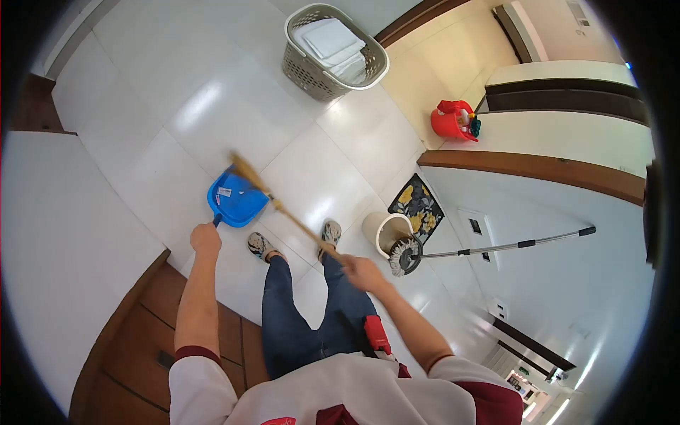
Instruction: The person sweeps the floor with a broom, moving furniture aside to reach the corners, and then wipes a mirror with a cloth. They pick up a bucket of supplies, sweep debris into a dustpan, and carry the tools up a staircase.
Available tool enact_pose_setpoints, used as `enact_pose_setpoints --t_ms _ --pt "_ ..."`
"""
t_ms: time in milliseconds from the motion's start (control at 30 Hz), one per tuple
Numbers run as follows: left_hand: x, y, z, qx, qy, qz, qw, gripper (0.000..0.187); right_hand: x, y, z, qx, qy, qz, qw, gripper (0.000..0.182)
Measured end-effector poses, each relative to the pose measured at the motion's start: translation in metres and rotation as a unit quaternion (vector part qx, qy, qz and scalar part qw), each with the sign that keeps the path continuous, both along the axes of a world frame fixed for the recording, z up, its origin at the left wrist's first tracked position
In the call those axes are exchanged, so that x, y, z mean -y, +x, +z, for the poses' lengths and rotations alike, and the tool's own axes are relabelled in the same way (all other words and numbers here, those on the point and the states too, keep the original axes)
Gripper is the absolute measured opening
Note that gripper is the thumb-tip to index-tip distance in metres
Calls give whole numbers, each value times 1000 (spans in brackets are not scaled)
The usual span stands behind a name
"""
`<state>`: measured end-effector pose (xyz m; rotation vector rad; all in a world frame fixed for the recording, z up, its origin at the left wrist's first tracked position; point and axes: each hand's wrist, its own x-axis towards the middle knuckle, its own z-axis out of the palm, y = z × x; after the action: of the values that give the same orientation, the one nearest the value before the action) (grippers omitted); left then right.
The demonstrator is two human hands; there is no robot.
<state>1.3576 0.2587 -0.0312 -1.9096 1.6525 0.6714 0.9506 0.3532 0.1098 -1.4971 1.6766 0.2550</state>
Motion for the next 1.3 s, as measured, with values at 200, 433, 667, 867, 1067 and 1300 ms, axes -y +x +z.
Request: enact_pose_setpoints --t_ms 200,433,667,867,1067,1300 --pt "-25 39 4 -19 -22 -3 1000 19 34 -91 5 -121 -42 -27 991 33" --pt "-18 14 -13 24 38 46 998 19 11 44 -130 -20 -8 30 999 28" --pt "-17 30 11 2 27 24 999 23 17 0 -3 80 88 -35 992 33" --pt "-6 5 24 34 21 -8 999 23 64 -230 58 41 39 -186 981 39" --pt "34 -109 61 42 38 44 997 30 210 -425 29 -77 -89 -251 961 35" --pt "147 -259 66 38 33 31 998 31 421 -584 -94 -186 -110 -219 951 25"
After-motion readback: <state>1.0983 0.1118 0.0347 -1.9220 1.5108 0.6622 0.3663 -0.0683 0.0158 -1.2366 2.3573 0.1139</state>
